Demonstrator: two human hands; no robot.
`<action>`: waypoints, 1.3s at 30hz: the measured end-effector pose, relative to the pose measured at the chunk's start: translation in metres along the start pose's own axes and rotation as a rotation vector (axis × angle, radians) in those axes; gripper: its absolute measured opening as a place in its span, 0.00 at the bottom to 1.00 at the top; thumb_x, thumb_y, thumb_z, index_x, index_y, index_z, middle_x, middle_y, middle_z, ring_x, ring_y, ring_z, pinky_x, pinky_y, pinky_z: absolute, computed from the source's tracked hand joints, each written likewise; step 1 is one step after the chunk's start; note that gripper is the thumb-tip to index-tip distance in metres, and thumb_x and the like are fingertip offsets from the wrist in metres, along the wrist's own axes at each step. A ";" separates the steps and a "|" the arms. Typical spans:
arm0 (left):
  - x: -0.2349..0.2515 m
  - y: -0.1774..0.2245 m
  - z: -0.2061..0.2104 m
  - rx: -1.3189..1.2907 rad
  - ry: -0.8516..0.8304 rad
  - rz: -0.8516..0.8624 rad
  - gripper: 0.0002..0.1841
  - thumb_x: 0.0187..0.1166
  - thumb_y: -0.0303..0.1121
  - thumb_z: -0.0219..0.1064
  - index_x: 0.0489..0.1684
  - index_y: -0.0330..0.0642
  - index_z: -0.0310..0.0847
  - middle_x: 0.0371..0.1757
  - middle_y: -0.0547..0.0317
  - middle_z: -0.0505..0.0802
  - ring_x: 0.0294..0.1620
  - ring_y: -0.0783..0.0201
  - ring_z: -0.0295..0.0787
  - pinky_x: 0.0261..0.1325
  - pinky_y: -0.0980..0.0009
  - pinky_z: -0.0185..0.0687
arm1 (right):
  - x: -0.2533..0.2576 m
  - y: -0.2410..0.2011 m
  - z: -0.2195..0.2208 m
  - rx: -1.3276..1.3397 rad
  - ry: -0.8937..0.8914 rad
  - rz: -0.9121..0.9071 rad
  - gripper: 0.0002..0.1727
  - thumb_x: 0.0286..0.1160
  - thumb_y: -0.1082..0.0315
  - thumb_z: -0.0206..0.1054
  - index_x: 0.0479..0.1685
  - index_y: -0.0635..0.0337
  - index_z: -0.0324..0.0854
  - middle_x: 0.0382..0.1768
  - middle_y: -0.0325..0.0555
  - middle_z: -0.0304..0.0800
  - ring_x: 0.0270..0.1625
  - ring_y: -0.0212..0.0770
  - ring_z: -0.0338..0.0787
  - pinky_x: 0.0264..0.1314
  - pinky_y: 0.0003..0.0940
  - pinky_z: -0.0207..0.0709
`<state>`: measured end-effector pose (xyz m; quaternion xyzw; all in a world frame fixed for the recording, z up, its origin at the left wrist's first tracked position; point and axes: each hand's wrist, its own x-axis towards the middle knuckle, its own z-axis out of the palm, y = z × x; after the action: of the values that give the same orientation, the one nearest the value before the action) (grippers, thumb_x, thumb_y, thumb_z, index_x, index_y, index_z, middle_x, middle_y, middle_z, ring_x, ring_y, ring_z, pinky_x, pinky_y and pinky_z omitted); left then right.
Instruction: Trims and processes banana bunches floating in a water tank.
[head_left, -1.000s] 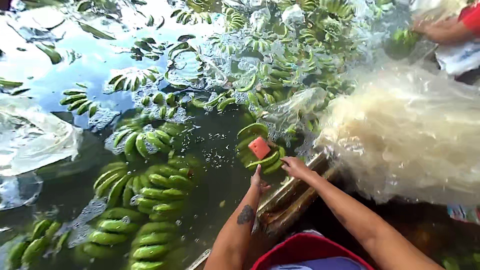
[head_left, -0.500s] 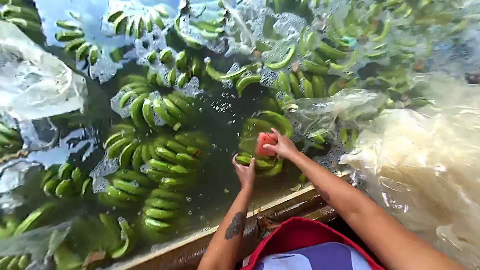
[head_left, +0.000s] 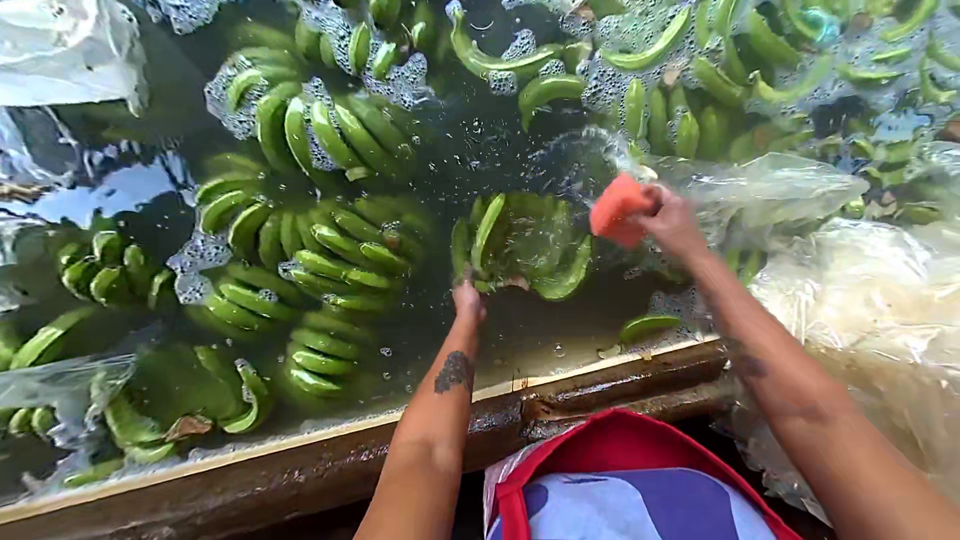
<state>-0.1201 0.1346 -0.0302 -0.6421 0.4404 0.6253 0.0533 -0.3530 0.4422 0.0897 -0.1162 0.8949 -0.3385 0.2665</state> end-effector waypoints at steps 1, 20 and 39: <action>-0.007 0.001 -0.004 -0.019 -0.029 -0.011 0.29 0.94 0.51 0.49 0.86 0.41 0.60 0.67 0.37 0.85 0.58 0.47 0.90 0.55 0.48 0.90 | -0.017 0.014 -0.020 -0.018 -0.089 -0.034 0.27 0.64 0.64 0.81 0.65 0.60 0.81 0.47 0.58 0.92 0.48 0.56 0.93 0.53 0.64 0.84; -0.130 -0.005 0.017 -0.414 -0.203 -0.291 0.34 0.89 0.46 0.59 0.92 0.53 0.48 0.79 0.36 0.77 0.70 0.35 0.83 0.59 0.36 0.87 | -0.070 -0.053 0.118 -0.330 0.000 0.138 0.20 0.93 0.54 0.52 0.59 0.62 0.81 0.46 0.64 0.90 0.47 0.67 0.93 0.40 0.66 0.82; -0.172 -0.002 0.057 -0.424 0.016 -0.141 0.41 0.87 0.37 0.65 0.93 0.56 0.35 0.72 0.29 0.79 0.57 0.31 0.89 0.42 0.36 0.91 | -0.080 -0.049 0.128 -0.048 -0.344 0.335 0.24 0.96 0.54 0.46 0.61 0.66 0.80 0.48 0.66 0.89 0.55 0.66 0.90 0.59 0.68 0.79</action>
<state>-0.1327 0.2564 0.1032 -0.6732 0.2536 0.6934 -0.0428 -0.2142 0.3673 0.0737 -0.0283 0.8509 -0.2435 0.4647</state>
